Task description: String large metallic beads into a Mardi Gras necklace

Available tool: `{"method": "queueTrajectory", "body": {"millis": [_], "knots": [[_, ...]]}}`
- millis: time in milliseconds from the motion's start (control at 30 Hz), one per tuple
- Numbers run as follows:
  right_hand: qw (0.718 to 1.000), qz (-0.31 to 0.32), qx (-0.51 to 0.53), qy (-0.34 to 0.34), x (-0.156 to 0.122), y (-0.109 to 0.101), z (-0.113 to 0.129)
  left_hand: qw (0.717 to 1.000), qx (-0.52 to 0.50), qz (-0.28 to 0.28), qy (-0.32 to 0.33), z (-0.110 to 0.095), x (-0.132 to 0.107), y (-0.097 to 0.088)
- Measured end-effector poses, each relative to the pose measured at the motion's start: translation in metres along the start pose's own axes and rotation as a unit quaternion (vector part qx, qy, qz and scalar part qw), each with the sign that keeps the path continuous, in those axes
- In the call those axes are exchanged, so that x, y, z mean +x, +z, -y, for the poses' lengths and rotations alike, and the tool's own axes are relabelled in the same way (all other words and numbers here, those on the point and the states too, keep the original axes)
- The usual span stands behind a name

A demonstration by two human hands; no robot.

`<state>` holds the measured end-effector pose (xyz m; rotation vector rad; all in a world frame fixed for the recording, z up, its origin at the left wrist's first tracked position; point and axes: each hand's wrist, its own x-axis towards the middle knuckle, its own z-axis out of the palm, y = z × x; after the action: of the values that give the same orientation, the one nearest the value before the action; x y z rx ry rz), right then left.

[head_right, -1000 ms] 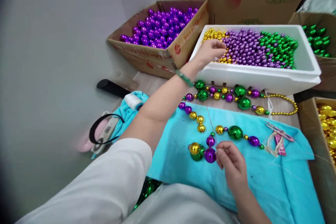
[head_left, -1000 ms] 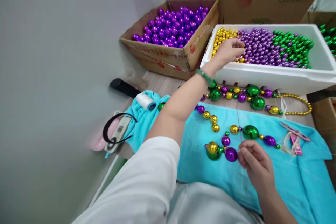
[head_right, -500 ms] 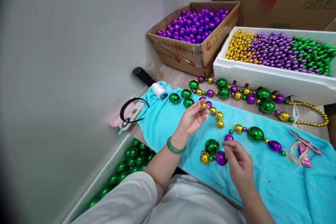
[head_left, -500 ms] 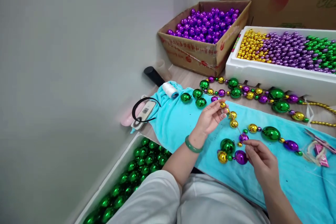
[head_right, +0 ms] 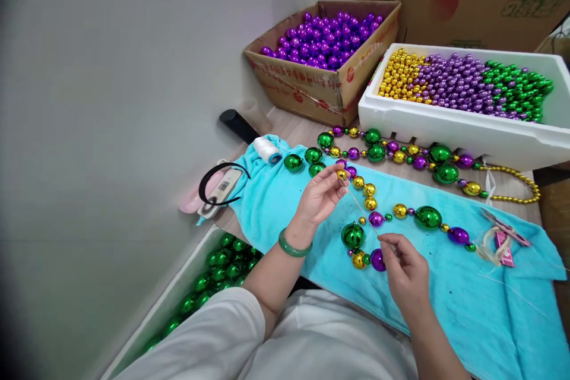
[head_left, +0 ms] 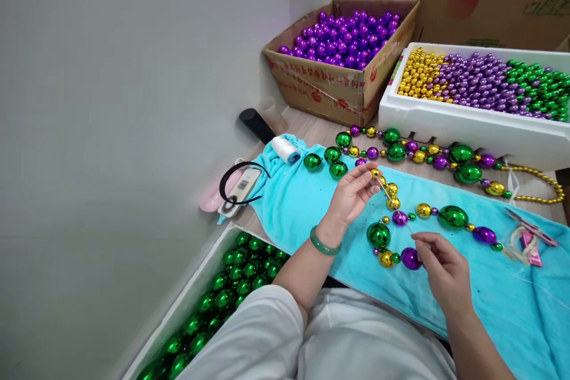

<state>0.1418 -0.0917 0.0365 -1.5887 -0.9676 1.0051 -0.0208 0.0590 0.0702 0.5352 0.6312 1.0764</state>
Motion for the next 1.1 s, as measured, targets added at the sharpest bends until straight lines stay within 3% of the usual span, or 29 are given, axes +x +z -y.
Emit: {"method": "queueTrajectory", "body": {"millis": [367,633,767,900,1000,1100], "knots": [[1.000,0.001,-0.005,0.006,0.000,-0.004,-0.003,0.998,0.055,-0.020,0.031,0.002,0.005,-0.002],[1.000,-0.007,-0.030,-0.004,0.000,-0.009,-0.007,0.985,0.136,0.010,0.110,0.000,0.003,-0.001],[1.000,-0.003,-0.027,-0.004,0.002,-0.008,-0.007,0.985,0.147,0.027,0.089,0.002,0.002,-0.005],[1.000,0.005,0.018,0.009,0.004,-0.006,0.000,0.977,0.187,0.099,0.018,0.008,-0.001,-0.008],[0.992,0.019,0.123,0.020,0.004,-0.009,0.016,0.940,0.279,0.197,-0.009,0.015,-0.010,-0.002],[0.977,0.011,0.214,-0.013,0.004,-0.016,0.041,0.830,0.455,0.322,0.026,0.026,-0.025,0.008]]}}
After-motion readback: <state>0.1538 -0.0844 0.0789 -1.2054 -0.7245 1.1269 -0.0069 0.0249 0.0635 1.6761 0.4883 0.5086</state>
